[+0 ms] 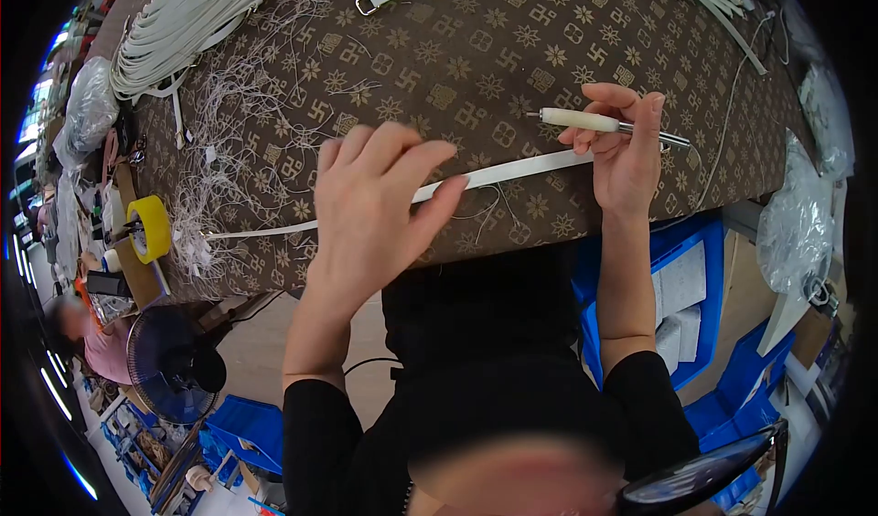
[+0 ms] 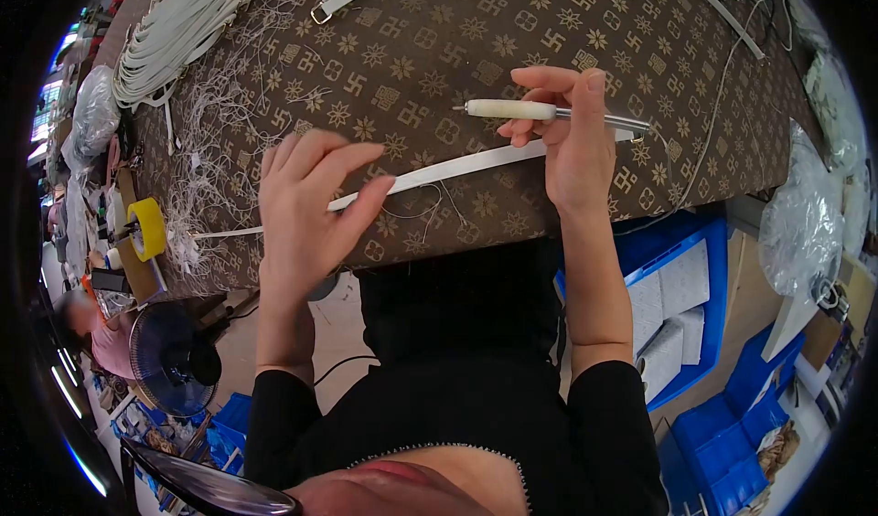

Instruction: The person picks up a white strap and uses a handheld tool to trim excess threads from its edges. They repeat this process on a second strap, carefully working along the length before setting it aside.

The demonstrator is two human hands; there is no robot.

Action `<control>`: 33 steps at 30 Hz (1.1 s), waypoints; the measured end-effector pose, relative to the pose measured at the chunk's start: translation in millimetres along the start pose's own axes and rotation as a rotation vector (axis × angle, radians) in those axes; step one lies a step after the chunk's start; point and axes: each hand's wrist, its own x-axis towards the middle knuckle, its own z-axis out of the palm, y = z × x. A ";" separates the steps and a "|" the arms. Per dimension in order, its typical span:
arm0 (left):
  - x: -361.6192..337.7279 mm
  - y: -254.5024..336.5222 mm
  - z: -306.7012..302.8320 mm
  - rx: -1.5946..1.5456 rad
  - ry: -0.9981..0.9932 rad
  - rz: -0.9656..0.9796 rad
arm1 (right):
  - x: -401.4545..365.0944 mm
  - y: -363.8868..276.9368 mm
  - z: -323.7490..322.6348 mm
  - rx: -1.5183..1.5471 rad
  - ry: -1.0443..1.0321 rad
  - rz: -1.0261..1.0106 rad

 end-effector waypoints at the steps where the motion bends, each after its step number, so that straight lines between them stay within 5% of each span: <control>1: 9.2 -2.0 10.1 -0.014 0.026 0.020 | 0.0 0.0 -0.1 -0.003 0.006 0.001; 5: 12.0 7.9 48.4 -0.043 -0.061 0.071 | -1.0 2.2 -5.9 -0.008 -0.008 -0.002; 11: -1.2 1.3 58.6 -0.274 0.091 -0.023 | -8.9 3.7 -5.1 0.151 -0.067 -0.047; 14: -6.6 -5.3 52.6 -0.388 0.079 -0.075 | -30.7 -11.2 4.3 0.012 0.068 -0.020; 22: -13.8 -12.4 53.3 -0.451 0.066 -0.059 | -80.2 5.0 6.1 -0.645 -0.143 -0.300; 33: -11.4 -12.9 55.0 -0.414 0.091 -0.032 | -75.0 1.1 12.0 -0.760 -0.200 -0.265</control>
